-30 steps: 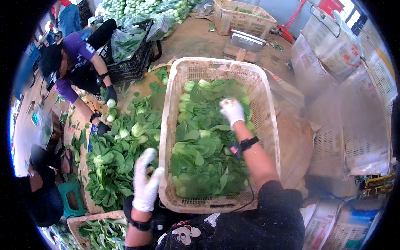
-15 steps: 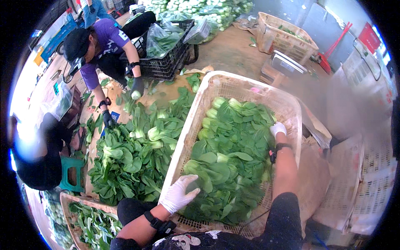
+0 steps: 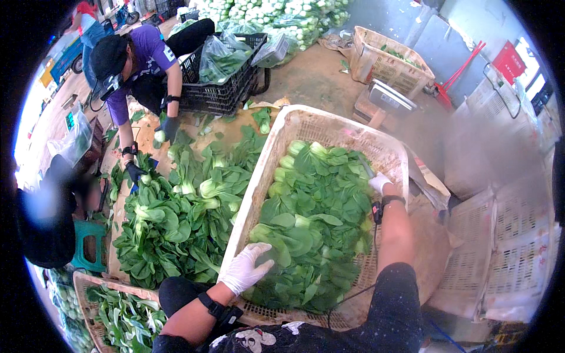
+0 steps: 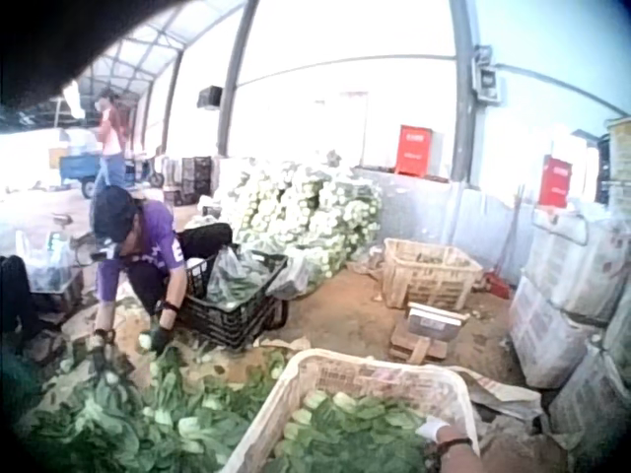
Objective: The person trims the root ends of bok choy using a knife and neatly stacks the trimmed vegetables into a white plastic basket.
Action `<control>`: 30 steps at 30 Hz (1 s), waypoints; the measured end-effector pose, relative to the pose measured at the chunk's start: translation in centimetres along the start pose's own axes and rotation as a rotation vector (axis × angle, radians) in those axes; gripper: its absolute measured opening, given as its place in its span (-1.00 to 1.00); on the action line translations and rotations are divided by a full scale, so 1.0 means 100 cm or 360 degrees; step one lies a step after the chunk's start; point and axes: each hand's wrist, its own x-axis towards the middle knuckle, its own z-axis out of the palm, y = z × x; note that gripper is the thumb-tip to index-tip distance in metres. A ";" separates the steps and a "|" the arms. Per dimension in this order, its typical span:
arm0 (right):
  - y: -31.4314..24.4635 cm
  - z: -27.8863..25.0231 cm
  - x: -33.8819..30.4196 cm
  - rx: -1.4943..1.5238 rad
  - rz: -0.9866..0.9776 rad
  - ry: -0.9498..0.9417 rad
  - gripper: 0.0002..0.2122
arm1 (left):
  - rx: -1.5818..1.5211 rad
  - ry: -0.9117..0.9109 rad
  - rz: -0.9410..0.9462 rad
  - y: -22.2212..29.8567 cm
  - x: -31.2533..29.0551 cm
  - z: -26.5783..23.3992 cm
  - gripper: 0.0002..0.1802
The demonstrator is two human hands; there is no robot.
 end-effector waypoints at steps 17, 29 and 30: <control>0.013 -0.017 -0.064 0.0850 -0.0437 -0.0636 -0.29 | -0.0228 0.0008 0.0009 0.005 0.004 0.003 -0.56; -0.096 -0.002 -0.191 0.0960 -0.0405 -0.0312 -0.37 | 0.0193 0.0481 0.0567 0.025 -0.001 -0.014 -0.37; -0.140 -0.020 -0.241 0.0901 -0.0311 -0.0377 -0.39 | 0.0340 0.0543 0.0592 0.035 -0.006 -0.021 -0.25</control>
